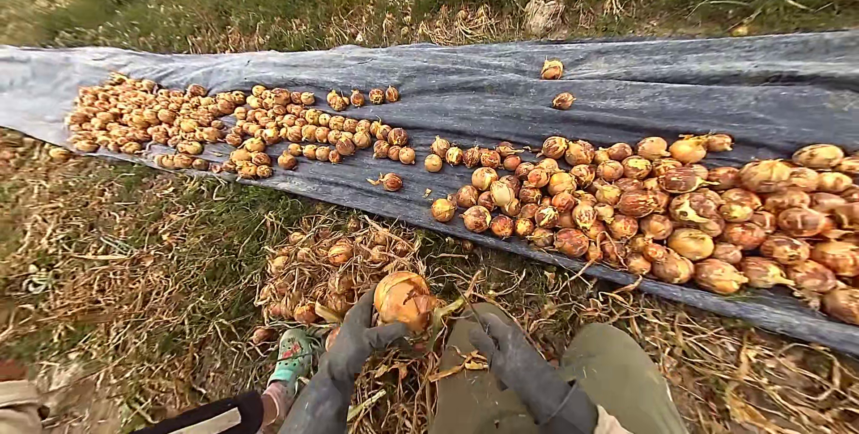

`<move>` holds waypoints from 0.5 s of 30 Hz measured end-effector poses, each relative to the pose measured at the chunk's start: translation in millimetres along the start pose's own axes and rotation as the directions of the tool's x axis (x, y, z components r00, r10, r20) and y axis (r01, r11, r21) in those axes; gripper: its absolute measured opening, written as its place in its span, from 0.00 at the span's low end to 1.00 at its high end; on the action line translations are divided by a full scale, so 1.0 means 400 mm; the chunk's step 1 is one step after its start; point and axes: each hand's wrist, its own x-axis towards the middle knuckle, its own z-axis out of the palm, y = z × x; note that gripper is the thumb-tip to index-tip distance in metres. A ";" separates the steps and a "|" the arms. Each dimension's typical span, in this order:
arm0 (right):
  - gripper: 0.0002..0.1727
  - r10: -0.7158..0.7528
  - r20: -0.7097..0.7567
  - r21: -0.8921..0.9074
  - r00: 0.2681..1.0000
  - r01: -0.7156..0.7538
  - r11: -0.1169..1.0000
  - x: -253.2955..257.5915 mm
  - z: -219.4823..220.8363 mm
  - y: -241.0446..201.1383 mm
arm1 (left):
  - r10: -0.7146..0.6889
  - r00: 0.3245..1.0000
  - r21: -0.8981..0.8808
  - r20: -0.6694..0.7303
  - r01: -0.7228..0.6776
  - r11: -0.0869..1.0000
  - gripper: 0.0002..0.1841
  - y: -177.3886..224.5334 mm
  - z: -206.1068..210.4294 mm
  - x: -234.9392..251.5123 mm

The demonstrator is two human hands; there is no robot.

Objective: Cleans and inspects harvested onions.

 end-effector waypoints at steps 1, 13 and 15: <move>0.36 -0.026 0.011 0.073 1.000 0.025 0.997 -0.006 0.015 -0.025 | 0.033 0.999 0.002 -0.018 -0.033 0.999 0.52 0.024 0.028 -0.037; 0.32 -0.322 -0.067 -0.069 0.944 0.318 0.946 -0.165 0.062 -0.058 | 0.186 0.963 0.549 0.197 -0.266 0.792 0.65 0.100 0.085 -0.260; 0.30 -0.401 -0.035 -0.128 0.915 0.394 0.910 -0.170 0.072 -0.036 | 0.029 0.956 0.388 0.291 -0.146 0.910 0.62 0.095 0.079 -0.290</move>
